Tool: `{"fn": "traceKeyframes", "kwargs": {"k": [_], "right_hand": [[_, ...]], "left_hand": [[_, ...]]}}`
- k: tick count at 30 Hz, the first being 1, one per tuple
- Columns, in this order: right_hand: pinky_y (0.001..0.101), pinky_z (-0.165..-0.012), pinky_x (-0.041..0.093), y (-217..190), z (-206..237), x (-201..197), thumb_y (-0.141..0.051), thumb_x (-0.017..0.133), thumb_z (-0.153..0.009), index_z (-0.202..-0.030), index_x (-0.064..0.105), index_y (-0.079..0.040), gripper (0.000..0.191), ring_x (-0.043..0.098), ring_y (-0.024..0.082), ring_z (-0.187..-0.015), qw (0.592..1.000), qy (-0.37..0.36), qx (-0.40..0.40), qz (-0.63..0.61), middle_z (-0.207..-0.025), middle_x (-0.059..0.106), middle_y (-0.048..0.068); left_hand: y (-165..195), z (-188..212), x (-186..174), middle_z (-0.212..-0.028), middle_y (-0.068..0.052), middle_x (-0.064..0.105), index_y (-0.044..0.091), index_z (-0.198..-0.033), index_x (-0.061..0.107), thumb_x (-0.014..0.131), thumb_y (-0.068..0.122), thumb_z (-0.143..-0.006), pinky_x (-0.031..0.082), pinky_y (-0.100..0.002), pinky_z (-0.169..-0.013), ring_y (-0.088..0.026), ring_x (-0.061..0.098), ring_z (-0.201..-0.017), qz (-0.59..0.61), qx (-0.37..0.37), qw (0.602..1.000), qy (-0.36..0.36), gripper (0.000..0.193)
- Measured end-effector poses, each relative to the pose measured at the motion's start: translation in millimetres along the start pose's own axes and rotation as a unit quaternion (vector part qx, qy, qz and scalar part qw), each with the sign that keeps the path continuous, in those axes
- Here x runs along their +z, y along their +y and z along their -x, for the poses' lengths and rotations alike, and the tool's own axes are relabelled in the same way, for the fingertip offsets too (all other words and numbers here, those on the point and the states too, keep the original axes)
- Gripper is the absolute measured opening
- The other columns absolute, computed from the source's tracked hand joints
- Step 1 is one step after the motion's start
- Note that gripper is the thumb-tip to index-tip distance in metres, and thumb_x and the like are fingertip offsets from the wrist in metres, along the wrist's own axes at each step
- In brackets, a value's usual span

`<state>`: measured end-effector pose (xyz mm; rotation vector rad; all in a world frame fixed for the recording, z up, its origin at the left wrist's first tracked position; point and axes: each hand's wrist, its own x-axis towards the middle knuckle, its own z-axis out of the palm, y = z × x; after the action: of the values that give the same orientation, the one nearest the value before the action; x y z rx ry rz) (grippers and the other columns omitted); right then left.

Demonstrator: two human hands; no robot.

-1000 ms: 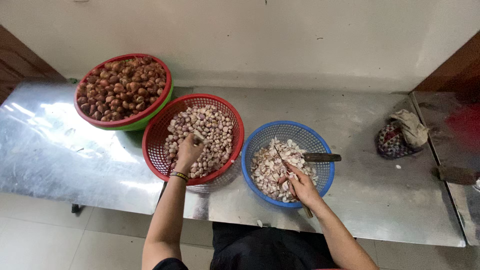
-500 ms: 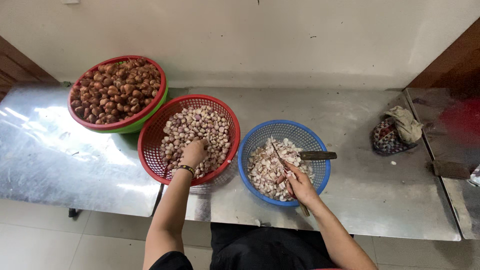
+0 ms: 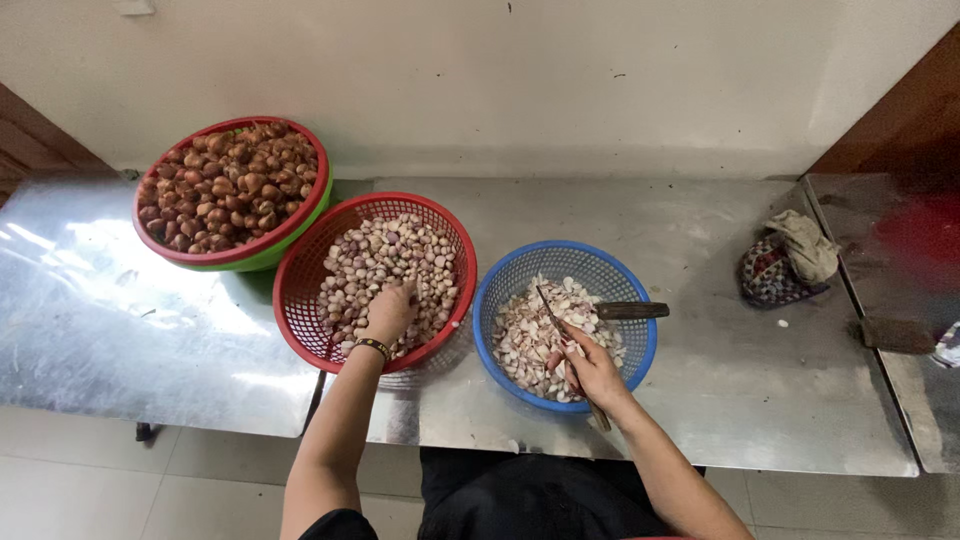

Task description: The person peels garlic cloves one by one using a small knife, placing the peeled cloves into a blue basket. The person repeatedly picks cloves from a red basket, removes the outer skin, and deposits the peeled pieces into the blue basket.

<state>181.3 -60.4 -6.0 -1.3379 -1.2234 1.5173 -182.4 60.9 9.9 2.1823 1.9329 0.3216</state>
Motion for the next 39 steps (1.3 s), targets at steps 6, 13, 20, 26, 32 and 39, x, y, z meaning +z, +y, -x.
{"fn": "traceKeyframes", "kwargs": {"k": [6, 13, 20, 26, 32, 39], "right_hand": [[0.0245, -0.041, 0.041, -4, -1, 7, -0.012, 0.044, -0.104, -0.158, 0.037, -0.019, 0.055, 0.044, 0.007, -0.045, 1.0, 0.02, -0.015, -0.015, -0.078, 0.07, 0.007], [0.0283, -0.07, 0.051, -22, 11, 40, -0.012, 0.048, -0.105, -0.162, 0.039, -0.018, 0.058, 0.056, 0.013, -0.072, 0.989, 0.013, -0.079, 0.125, -0.09, 0.067, 0.009], [0.0386, -0.112, 0.042, -44, 25, 37, -0.01, 0.053, -0.099, -0.156, 0.038, -0.01, 0.06, 0.056, 0.029, -0.137, 0.956, 0.054, -0.191, 0.218, -0.149, 0.056, 0.018], [0.0383, -0.115, 0.04, -54, 39, 35, -0.009, 0.052, -0.099, -0.156, 0.04, -0.009, 0.059, 0.055, 0.028, -0.14, 0.96, 0.037, -0.187, 0.206, -0.151, 0.057, 0.016], [0.0372, -0.114, 0.043, -61, 45, 38, -0.008, 0.053, -0.094, -0.157, 0.039, -0.012, 0.064, 0.058, 0.026, -0.136, 0.968, 0.031, -0.144, 0.202, -0.146, 0.06, 0.015], [0.0407, -0.115, 0.039, -65, 42, 32, -0.006, 0.052, -0.096, -0.157, 0.037, -0.011, 0.063, 0.052, 0.031, -0.141, 0.951, 0.033, -0.224, 0.209, -0.153, 0.054, 0.019]], "left_hand": [[21, -5, -4, -0.103, -0.004, 0.076, 0.007, -0.113, 0.066, 0.072, 0.012, -0.092, 0.057, -0.033, -0.08, -0.017, 0.071, -0.09, 0.505, -0.062, 0.86, -0.031, 0.022], [122, 20, 53, -0.077, 0.004, 0.06, 0.006, -0.106, 0.068, 0.065, 0.018, -0.102, 0.04, -0.022, -0.055, -0.006, 0.049, -0.062, 0.763, -0.045, 0.632, -0.129, 0.013], [157, 40, 67, -0.076, 0.004, 0.061, 0.002, -0.106, 0.068, 0.062, 0.017, -0.103, 0.042, -0.023, -0.056, -0.005, 0.049, -0.061, 0.78, -0.041, 0.613, -0.116, 0.017], [156, 53, 55, -0.085, 0.004, 0.067, 0.001, -0.117, 0.071, 0.066, 0.009, -0.097, 0.045, -0.022, -0.06, -0.004, 0.054, -0.067, 0.737, -0.017, 0.664, -0.127, 0.022], [156, 57, 40, -0.083, 0.003, 0.067, 0.001, -0.116, 0.073, 0.067, 0.009, -0.096, 0.046, -0.022, -0.06, -0.004, 0.054, -0.067, 0.731, -0.017, 0.67, -0.128, 0.022], [149, 56, 50, -0.081, 0.002, 0.064, 0.002, -0.101, 0.071, 0.071, 0.01, -0.1, 0.04, -0.022, -0.059, -0.006, 0.051, -0.067, 0.776, 0.013, 0.602, -0.189, 0.008]]}}
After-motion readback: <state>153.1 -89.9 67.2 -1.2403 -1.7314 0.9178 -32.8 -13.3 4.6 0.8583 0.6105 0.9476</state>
